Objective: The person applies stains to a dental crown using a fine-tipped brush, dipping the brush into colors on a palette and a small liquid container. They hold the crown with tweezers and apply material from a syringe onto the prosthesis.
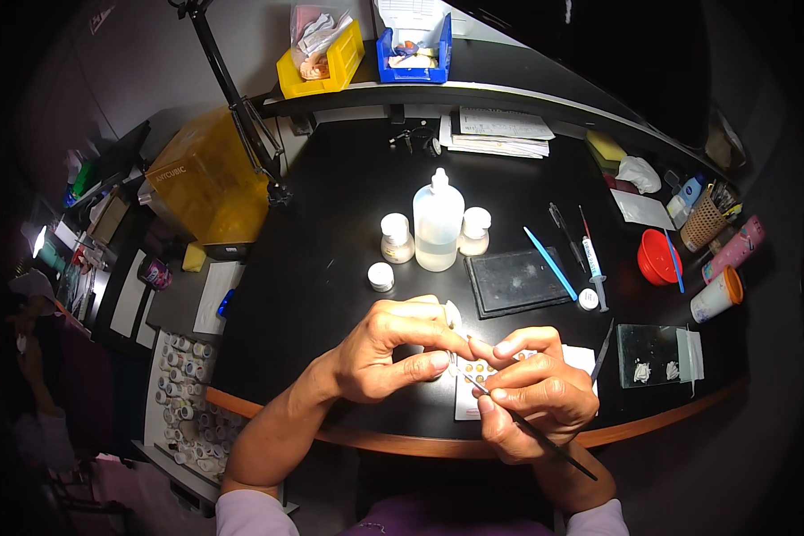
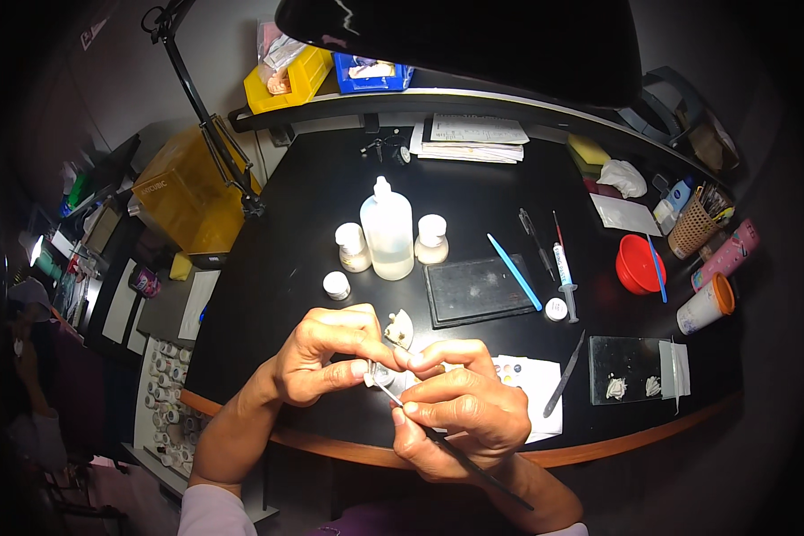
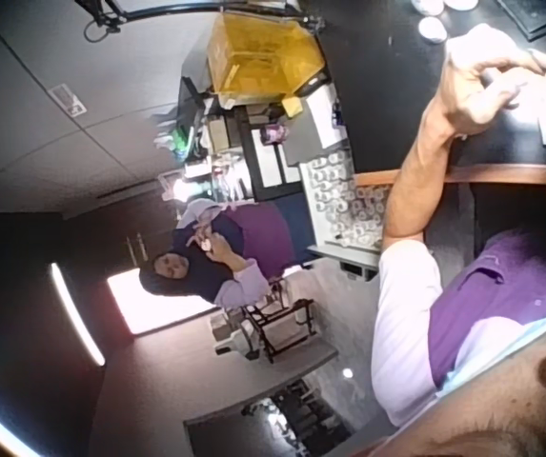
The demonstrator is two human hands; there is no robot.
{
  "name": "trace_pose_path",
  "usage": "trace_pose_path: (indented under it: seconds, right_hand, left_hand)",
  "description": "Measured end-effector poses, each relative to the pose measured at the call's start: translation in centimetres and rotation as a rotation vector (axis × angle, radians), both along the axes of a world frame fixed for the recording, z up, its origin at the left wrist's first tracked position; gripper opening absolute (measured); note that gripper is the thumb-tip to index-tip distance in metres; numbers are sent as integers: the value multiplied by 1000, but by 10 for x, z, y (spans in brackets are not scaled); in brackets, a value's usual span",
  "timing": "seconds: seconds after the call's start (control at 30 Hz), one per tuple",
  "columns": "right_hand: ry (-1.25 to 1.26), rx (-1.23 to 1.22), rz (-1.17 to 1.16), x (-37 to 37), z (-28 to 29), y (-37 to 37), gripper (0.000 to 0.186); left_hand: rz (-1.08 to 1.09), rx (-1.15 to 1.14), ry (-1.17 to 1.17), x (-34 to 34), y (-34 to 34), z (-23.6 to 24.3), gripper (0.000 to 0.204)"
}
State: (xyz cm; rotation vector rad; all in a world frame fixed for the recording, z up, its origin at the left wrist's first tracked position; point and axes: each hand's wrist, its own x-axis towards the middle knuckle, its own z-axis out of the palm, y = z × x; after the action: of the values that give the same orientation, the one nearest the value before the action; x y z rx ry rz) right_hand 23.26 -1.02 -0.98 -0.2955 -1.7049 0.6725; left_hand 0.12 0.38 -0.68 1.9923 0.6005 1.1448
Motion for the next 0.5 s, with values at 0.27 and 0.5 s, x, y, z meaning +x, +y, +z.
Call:
trace_pose_path:
  seconds: [0.27, 0.5]
  right_hand:
    - [40, -75, 14, 0, 3, -4, 23]
    - [-5, -30, -17, 0, 0, -4, 23]
  left_hand:
    - [63, 103, 104, 1, 0, 7, 25]
    - [102, 154, 162, 1, -2, 9, 25]
